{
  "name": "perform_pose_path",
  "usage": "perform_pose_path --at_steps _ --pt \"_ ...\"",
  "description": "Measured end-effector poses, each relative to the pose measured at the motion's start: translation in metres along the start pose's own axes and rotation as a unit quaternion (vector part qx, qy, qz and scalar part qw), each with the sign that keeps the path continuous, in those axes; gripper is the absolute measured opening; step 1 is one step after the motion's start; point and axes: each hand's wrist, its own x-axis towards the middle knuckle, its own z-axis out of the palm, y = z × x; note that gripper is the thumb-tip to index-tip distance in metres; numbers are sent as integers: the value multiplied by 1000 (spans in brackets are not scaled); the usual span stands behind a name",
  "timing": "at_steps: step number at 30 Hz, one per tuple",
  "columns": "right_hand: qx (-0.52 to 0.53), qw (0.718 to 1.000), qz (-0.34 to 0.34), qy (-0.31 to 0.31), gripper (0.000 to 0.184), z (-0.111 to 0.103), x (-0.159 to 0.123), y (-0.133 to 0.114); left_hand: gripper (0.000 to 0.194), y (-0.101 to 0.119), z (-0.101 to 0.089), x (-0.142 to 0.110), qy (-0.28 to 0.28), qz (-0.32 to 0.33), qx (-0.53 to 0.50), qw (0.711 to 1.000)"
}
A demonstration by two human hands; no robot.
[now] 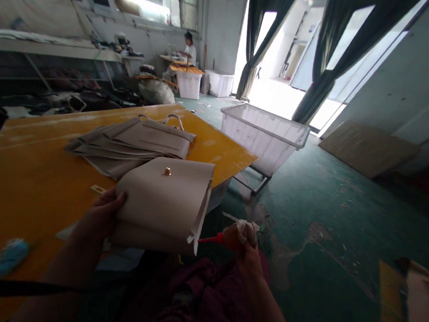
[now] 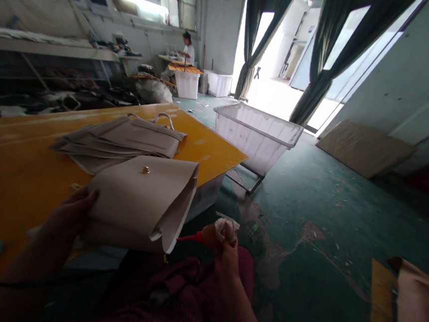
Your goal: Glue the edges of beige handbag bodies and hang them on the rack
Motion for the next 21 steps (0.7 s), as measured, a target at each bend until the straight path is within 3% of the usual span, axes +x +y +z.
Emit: perform_pose_path --at_steps 6,13,21 --pt "18 999 23 17 59 1 -7 -2 56 -8 -11 -1 0 25 4 1000" --pt "-28 1000 8 -9 55 -4 -7 2 52 -17 -19 -1 -5 16 -7 1000" --pt "-11 998 -42 51 54 14 9 7 57 -23 -26 1 5 13 -16 1000"
